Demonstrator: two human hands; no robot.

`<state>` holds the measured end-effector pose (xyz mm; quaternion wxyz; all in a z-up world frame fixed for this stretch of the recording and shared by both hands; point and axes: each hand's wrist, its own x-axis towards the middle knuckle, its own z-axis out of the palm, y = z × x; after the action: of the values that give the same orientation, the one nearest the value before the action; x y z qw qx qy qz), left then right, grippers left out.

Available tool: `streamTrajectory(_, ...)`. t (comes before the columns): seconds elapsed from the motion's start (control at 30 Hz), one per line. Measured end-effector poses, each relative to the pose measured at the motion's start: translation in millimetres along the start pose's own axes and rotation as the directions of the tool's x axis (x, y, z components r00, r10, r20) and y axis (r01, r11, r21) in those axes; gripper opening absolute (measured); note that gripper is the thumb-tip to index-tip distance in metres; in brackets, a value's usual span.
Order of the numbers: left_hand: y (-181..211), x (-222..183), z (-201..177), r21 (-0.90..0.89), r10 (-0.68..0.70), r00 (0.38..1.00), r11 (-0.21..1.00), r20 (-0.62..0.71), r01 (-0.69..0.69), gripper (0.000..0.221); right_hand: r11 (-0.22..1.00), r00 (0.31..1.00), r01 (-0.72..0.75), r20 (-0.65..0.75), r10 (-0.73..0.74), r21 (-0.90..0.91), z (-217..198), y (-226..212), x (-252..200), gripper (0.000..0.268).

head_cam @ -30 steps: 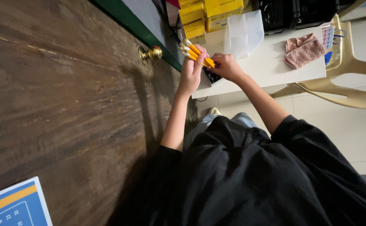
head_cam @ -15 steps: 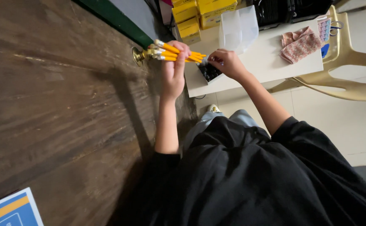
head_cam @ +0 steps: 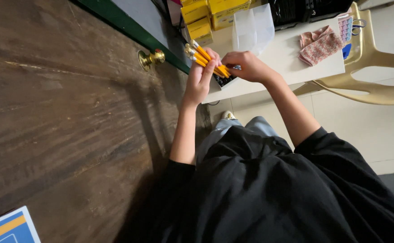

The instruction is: Organize pencils and pens into a clear plastic container.

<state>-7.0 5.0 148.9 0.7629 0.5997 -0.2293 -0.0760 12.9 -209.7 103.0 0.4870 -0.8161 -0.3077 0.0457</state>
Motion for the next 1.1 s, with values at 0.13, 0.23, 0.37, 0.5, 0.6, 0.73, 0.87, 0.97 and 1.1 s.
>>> streamTrajectory(0.13, 7, 0, 2, -0.036, -0.020, 0.998, 0.999, 0.054, 0.022, 0.007, 0.999, 0.998, -0.043, 0.052, 0.041, 0.028, -1, 6, -7, 0.016)
streamTrajectory(0.23, 19, 2, 8, -0.006, -0.008, 0.993, 1.000, 0.118, 0.008, 0.007, 0.999, 0.999, -0.053, 0.006, 0.053, -0.009, -1, 10, -14, 0.018)
streamTrajectory(0.37, 27, 2, 6, -0.023, 0.084, 0.995, 0.996, 0.051, -0.082, 0.007, 0.993, 0.980, -0.104, -0.162, 0.112, 0.052, -10, 6, -28, 0.013)
streamTrajectory(0.5, 17, 1, -1, -0.136, 0.041, 0.995, 0.989, -0.096, -0.054, 0.008, 0.972, 0.892, -0.205, -0.385, 0.235, 0.118, -37, -23, -43, 0.017)
streamTrajectory(0.6, -15, -4, -3, -0.167, -0.070, 0.988, 0.985, -0.137, 0.047, 0.014, 0.970, 0.827, -0.225, -0.508, 0.240, 0.091, -58, -48, -57, 0.015)
streamTrajectory(0.73, -50, -3, 17, -0.183, -0.209, 0.960, 0.967, -0.187, 0.175, 0.018, 0.977, 0.803, -0.203, -0.583, 0.126, -0.069, -79, -73, -62, 0.015)
streamTrajectory(0.87, -92, 0, 39, -0.356, -0.348, 0.909, 0.899, -0.230, 0.254, 0.018, 0.944, 0.835, -0.202, -0.550, 0.027, -0.262, -73, -42, -60, 0.018)
streamTrajectory(0.97, -109, 5, 47, -0.505, -0.427, 0.868, 0.824, -0.252, 0.258, 0.018, 0.947, 0.868, -0.107, -0.493, -0.060, -0.304, -68, -32, -48, 0.020)
streamTrajectory(1.1, -127, 7, 48, -0.610, -0.464, 0.847, 0.758, -0.258, 0.230, 0.019, 0.936, 0.916, -0.048, -0.390, -0.098, -0.349, -59, -12, -38, 0.029)
